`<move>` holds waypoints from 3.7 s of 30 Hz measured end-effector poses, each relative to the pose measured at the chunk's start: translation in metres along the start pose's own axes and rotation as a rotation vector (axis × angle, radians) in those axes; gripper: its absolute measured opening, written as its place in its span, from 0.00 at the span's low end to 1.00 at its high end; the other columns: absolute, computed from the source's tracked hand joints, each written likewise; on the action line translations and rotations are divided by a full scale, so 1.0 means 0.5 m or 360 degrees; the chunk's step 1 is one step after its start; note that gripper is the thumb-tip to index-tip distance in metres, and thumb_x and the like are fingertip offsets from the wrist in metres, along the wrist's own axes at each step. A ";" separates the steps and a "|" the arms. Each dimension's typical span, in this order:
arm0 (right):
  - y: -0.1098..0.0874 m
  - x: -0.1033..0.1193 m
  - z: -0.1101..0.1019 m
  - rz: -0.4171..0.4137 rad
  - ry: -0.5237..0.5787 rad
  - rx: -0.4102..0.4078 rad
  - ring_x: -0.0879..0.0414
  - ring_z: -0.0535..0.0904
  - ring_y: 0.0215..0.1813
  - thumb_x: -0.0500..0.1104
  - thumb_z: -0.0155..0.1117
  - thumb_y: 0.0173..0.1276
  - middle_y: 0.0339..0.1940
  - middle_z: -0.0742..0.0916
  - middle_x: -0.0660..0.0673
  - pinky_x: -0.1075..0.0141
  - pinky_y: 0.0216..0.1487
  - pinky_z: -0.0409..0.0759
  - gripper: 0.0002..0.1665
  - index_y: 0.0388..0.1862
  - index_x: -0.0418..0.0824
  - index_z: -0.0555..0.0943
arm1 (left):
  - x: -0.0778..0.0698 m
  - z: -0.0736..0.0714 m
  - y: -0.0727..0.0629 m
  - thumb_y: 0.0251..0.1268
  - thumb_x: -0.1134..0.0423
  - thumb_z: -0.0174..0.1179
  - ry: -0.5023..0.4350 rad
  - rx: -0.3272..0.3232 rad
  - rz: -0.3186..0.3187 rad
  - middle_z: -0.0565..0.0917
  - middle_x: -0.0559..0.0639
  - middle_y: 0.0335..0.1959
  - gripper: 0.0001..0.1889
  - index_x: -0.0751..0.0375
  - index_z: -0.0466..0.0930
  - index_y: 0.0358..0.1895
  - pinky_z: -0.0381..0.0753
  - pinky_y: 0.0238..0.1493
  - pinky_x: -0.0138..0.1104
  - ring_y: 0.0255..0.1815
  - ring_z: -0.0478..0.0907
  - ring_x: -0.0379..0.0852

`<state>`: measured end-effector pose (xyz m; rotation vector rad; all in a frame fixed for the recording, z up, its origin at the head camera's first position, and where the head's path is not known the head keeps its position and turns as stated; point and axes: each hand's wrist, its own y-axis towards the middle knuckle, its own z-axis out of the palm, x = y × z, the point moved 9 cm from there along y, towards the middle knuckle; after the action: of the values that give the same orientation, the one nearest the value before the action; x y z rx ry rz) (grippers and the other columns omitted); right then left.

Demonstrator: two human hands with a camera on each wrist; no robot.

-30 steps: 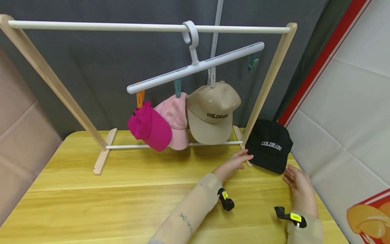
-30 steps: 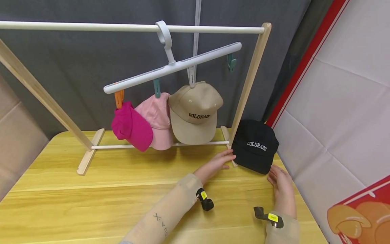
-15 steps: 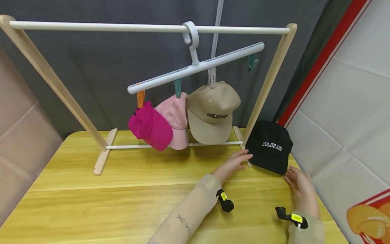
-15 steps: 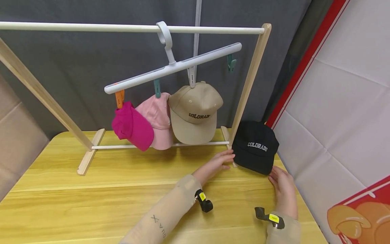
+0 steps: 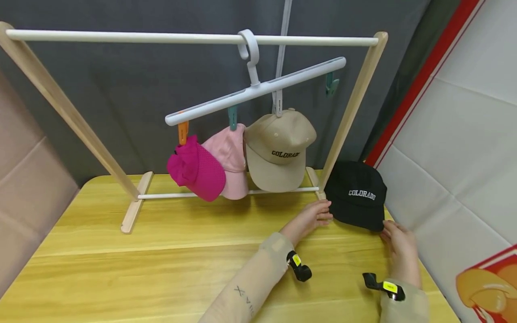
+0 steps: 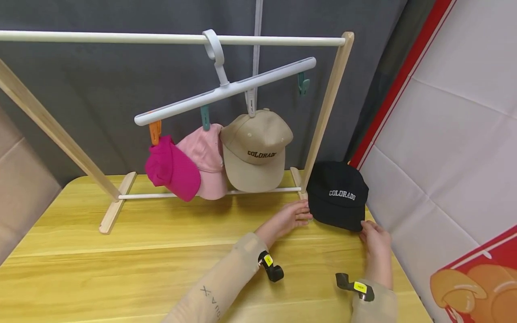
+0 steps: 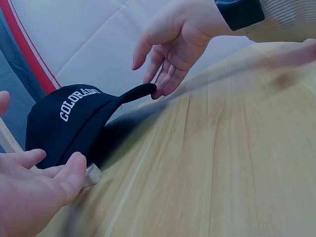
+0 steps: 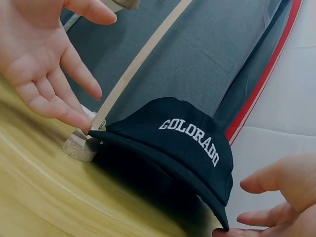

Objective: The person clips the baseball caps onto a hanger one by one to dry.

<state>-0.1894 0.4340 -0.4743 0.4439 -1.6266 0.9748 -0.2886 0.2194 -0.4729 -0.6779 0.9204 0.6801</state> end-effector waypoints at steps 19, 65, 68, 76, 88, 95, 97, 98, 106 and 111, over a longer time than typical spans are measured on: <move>0.005 -0.008 -0.021 0.0023 -0.0350 -0.0097 0.73 0.71 0.28 0.53 0.61 0.67 0.72 0.63 0.33 0.64 0.62 0.69 0.43 0.73 0.32 0.60 | -0.004 -0.012 -0.009 0.74 0.59 0.49 0.0048 -0.0003 -0.0002 0.70 0.66 0.63 0.25 0.71 0.65 0.67 0.69 0.61 0.48 0.63 0.69 0.61; -0.011 -0.009 0.014 0.0061 -0.0117 0.0528 0.66 0.76 0.36 0.41 0.67 0.65 0.37 0.76 0.58 0.74 0.43 0.77 0.36 0.64 0.34 0.58 | 0.015 -0.032 0.009 0.57 0.77 0.63 0.0157 -0.0420 0.0145 0.80 0.53 0.35 0.19 0.69 0.76 0.54 0.81 0.41 0.37 0.33 0.78 0.44; -0.015 -0.006 0.018 0.0053 -0.0115 0.0580 0.66 0.77 0.36 0.40 0.67 0.65 0.35 0.78 0.60 0.74 0.43 0.77 0.31 0.60 0.38 0.61 | 0.010 -0.032 0.006 0.58 0.75 0.64 0.0228 -0.0457 0.0143 0.81 0.51 0.33 0.18 0.66 0.76 0.52 0.80 0.37 0.35 0.30 0.77 0.42; -0.020 0.001 0.025 -0.0010 0.0055 0.0712 0.65 0.78 0.36 0.32 0.60 0.68 0.34 0.80 0.60 0.73 0.42 0.78 0.20 0.51 0.46 0.64 | 0.006 -0.022 0.005 0.60 0.73 0.63 0.0298 -0.0415 0.0194 0.83 0.51 0.31 0.11 0.68 0.79 0.47 0.76 0.31 0.31 0.25 0.74 0.39; -0.028 0.022 0.031 -0.0241 0.0392 0.0929 0.60 0.83 0.36 0.26 0.53 0.70 0.35 0.86 0.52 0.70 0.40 0.81 0.17 0.44 0.48 0.73 | 0.002 -0.006 0.000 0.63 0.73 0.61 0.0288 -0.0257 0.0213 0.85 0.53 0.33 0.07 0.71 0.80 0.43 0.82 0.34 0.33 0.24 0.76 0.39; -0.034 0.030 0.034 -0.0315 0.0350 0.0968 0.61 0.83 0.35 0.27 0.54 0.70 0.36 0.87 0.52 0.71 0.40 0.81 0.16 0.48 0.48 0.71 | -0.007 -0.002 -0.009 0.63 0.73 0.60 0.0347 -0.0222 0.0218 0.84 0.51 0.31 0.04 0.69 0.79 0.39 0.82 0.35 0.34 0.23 0.75 0.40; -0.036 0.033 0.036 -0.0349 0.0347 0.0984 0.61 0.83 0.35 0.27 0.54 0.70 0.36 0.87 0.52 0.71 0.40 0.81 0.16 0.47 0.47 0.71 | -0.010 -0.001 -0.013 0.64 0.73 0.60 0.0370 -0.0212 0.0220 0.83 0.50 0.30 0.03 0.68 0.79 0.39 0.82 0.35 0.34 0.23 0.75 0.39; -0.037 0.035 0.037 -0.0364 0.0361 0.1000 0.61 0.83 0.36 0.27 0.53 0.70 0.36 0.87 0.51 0.71 0.40 0.81 0.16 0.47 0.46 0.71 | -0.012 -0.001 -0.015 0.63 0.74 0.60 0.0367 -0.0206 0.0222 0.83 0.50 0.30 0.03 0.69 0.79 0.39 0.82 0.36 0.34 0.24 0.75 0.39; -0.044 0.047 0.043 -0.0462 0.0351 0.1077 0.61 0.83 0.39 0.25 0.51 0.70 0.40 0.87 0.52 0.71 0.41 0.81 0.19 0.52 0.45 0.68 | -0.022 0.001 -0.026 0.63 0.74 0.59 0.0411 -0.0184 0.0238 0.81 0.46 0.27 0.02 0.68 0.78 0.37 0.81 0.37 0.34 0.25 0.74 0.38; -0.045 0.051 0.046 -0.0487 0.0363 0.1109 0.61 0.83 0.41 0.24 0.51 0.70 0.43 0.87 0.53 0.71 0.43 0.80 0.21 0.54 0.45 0.65 | -0.023 -0.001 -0.028 0.64 0.74 0.59 0.0431 -0.0176 0.0233 0.80 0.44 0.25 0.03 0.70 0.78 0.39 0.81 0.38 0.34 0.25 0.74 0.38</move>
<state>-0.1949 0.4078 -0.4429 0.9802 -0.9438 1.2863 -0.2827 0.2080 -0.4600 -0.8202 1.1969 0.7860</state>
